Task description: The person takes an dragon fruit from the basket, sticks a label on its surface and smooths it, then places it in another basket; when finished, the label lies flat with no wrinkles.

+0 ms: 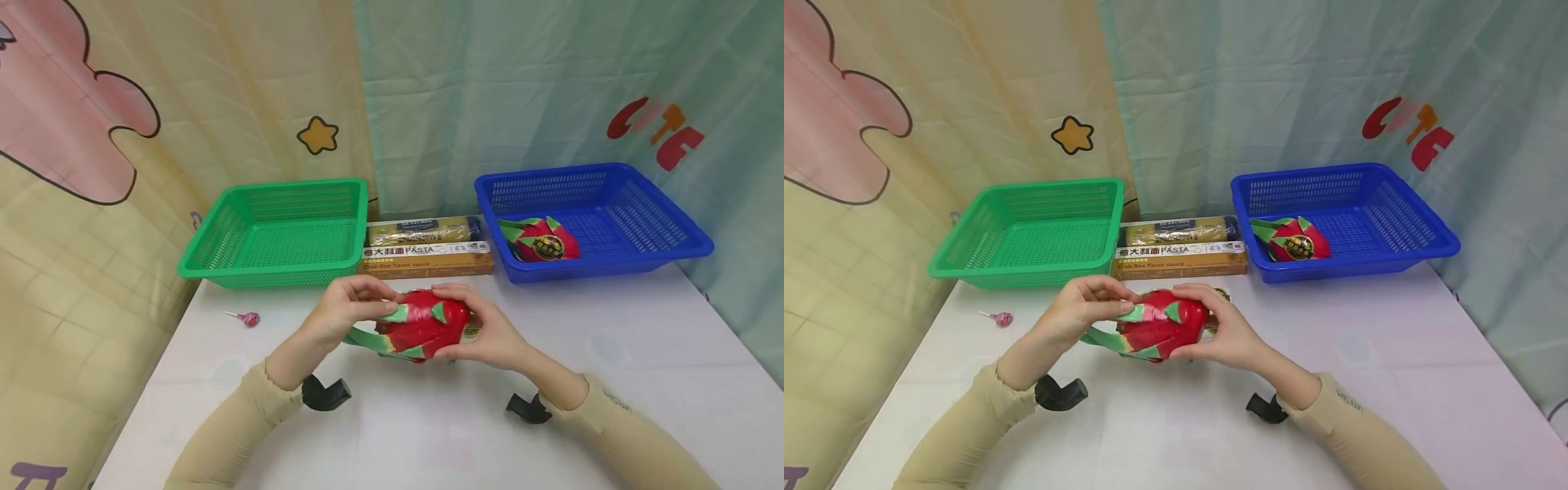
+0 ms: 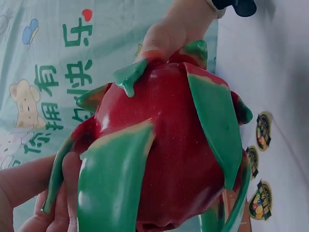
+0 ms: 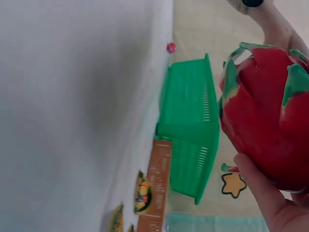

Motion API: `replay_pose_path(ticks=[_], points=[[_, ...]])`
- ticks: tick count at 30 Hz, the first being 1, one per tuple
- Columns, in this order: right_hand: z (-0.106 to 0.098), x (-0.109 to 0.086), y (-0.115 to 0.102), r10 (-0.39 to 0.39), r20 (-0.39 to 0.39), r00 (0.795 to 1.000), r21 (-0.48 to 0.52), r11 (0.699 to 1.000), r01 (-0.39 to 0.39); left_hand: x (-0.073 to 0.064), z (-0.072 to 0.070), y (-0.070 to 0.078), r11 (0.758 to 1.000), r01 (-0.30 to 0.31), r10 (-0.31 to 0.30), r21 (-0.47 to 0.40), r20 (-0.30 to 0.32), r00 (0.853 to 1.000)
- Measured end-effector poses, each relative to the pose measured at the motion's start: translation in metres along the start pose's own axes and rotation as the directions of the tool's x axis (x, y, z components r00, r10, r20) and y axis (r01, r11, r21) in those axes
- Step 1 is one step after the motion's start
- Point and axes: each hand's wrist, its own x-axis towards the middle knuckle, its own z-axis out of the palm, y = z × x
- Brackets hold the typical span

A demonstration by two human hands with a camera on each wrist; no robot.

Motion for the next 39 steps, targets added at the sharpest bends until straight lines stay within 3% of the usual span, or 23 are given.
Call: replay_pose_path(ticks=[5, 8, 9, 11, 13, 15, 17, 19, 21, 23, 25, 28, 31, 36, 39], points=[[0.005, -0.022, 0.017, -0.080, 0.009, 0.997, -0.010, 0.997, 0.080, -0.012, 0.010, -0.020, 0.996, -0.053, 0.048, 0.075, 0.072, 0.996], [0.008, -0.028, 0.024, -0.114, 0.039, 0.993, -0.006, 0.993, 0.115, -0.018, 0.011, -0.030, 0.968, -0.175, 0.154, 0.178, 0.126, 0.980], [0.009, -0.029, 0.026, -0.128, 0.046, 0.991, -0.004, 0.992, 0.129, -0.020, 0.011, -0.034, 0.942, -0.237, 0.209, 0.237, 0.137, 0.968], [0.011, -0.030, 0.025, -0.150, 0.055, 0.987, 0.007, 0.989, 0.150, -0.023, 0.009, -0.040, 0.867, -0.338, 0.309, 0.365, 0.136, 0.941], [0.012, -0.030, 0.020, -0.159, 0.056, 0.986, 0.017, 0.987, 0.158, -0.026, 0.008, -0.047, 0.790, -0.357, 0.355, 0.497, 0.104, 0.929], [0.012, -0.030, 0.014, -0.168, 0.057, 0.984, 0.021, 0.986, 0.167, -0.029, 0.006, -0.054, 0.749, -0.292, 0.320, 0.595, 0.061, 0.945], [0.012, -0.030, 0.009, -0.175, 0.065, 0.983, 0.011, 0.985, 0.174, -0.030, 0.005, -0.061, 0.735, -0.198, 0.220, 0.649, 0.048, 0.974], [0.011, -0.031, 0.009, -0.189, 0.080, 0.979, -0.013, 0.982, 0.190, -0.031, 0.006, -0.068, 0.714, -0.132, 0.123, 0.688, 0.062, 0.990], [0.012, -0.032, 0.017, -0.220, 0.104, 0.970, -0.043, 0.973, 0.226, -0.031, 0.009, -0.073, 0.695, -0.111, 0.067, 0.710, 0.091, 0.994], [0.011, -0.033, 0.028, -0.216, 0.143, 0.966, -0.061, 0.972, 0.227, -0.031, 0.014, -0.077, 0.678, -0.132, 0.074, 0.723, 0.111, 0.991], [0.010, -0.035, 0.037, -0.182, 0.180, 0.967, -0.082, 0.976, 0.199, -0.032, 0.018, -0.079, 0.668, -0.167, 0.117, 0.725, 0.119, 0.986], [0.005, -0.036, 0.041, -0.076, 0.241, 0.968, -0.078, 0.992, 0.098, -0.034, 0.024, -0.081, 0.650, -0.232, 0.189, 0.724, 0.142, 0.972], [0.001, -0.035, 0.040, 0.003, 0.290, 0.957, -0.032, 0.999, 0.006, -0.035, 0.025, -0.080, 0.643, -0.283, 0.210, 0.711, 0.192, 0.959], [-0.001, -0.033, 0.041, 0.106, 0.340, 0.935, 0.071, 0.988, -0.138, -0.035, 0.020, -0.079, 0.682, -0.331, 0.187, 0.652, 0.282, 0.941], [-0.002, -0.032, 0.041, 0.142, 0.361, 0.921, 0.076, 0.980, -0.181, -0.034, 0.016, -0.078, 0.711, -0.331, 0.179, 0.621, 0.296, 0.938]])
